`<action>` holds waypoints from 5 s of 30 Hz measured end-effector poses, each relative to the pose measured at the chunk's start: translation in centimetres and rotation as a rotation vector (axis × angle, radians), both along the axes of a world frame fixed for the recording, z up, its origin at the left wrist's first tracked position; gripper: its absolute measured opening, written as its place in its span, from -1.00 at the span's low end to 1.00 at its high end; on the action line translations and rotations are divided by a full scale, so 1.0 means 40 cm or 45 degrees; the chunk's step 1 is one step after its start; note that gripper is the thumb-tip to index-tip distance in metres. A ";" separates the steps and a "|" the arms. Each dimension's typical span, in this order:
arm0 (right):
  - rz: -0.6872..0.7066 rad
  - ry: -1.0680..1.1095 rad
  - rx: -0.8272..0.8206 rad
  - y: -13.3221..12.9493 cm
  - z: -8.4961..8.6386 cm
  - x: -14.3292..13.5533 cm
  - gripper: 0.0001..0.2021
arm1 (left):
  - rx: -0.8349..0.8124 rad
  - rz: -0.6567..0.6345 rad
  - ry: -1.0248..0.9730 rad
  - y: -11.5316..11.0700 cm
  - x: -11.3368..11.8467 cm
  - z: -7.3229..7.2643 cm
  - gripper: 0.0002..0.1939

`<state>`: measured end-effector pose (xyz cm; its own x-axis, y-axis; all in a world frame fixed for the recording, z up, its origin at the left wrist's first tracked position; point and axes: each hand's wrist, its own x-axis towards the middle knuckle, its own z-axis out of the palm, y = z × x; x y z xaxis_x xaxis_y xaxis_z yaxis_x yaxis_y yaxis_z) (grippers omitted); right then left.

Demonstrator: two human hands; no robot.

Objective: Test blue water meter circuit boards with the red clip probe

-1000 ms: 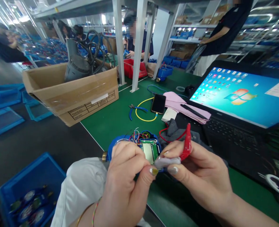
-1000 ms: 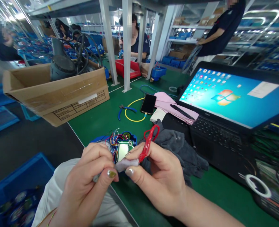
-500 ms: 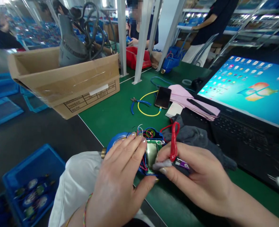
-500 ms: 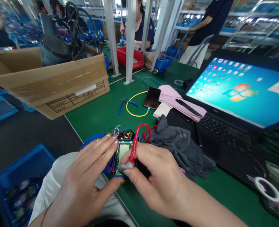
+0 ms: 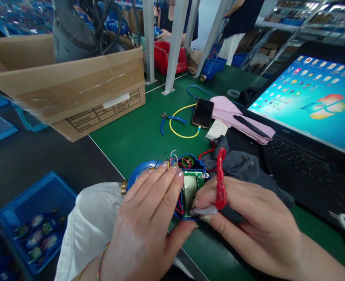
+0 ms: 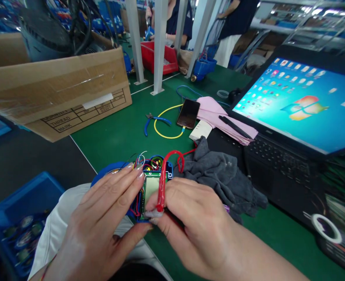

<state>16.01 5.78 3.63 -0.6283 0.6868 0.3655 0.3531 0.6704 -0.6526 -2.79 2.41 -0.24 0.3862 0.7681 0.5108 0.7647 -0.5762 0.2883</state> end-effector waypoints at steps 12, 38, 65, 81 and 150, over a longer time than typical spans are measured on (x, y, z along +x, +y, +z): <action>0.036 -0.108 0.143 -0.015 -0.003 0.008 -0.83 | -0.023 0.013 -0.002 -0.004 0.002 0.002 -0.50; 0.028 -0.123 0.270 -0.016 -0.005 -0.003 -0.88 | 0.048 0.003 -0.003 -0.001 0.000 -0.004 -0.52; 0.083 -0.104 0.168 -0.001 -0.003 -0.011 -0.91 | 0.287 -0.027 0.116 0.020 -0.013 -0.024 -0.53; 0.073 -0.102 0.190 -0.001 0.000 -0.012 -0.90 | 0.294 -0.040 0.112 0.023 -0.012 -0.020 -0.55; -0.704 -0.097 -0.105 0.121 -0.006 0.091 -0.75 | 0.393 -0.003 0.217 0.034 -0.015 -0.015 -0.50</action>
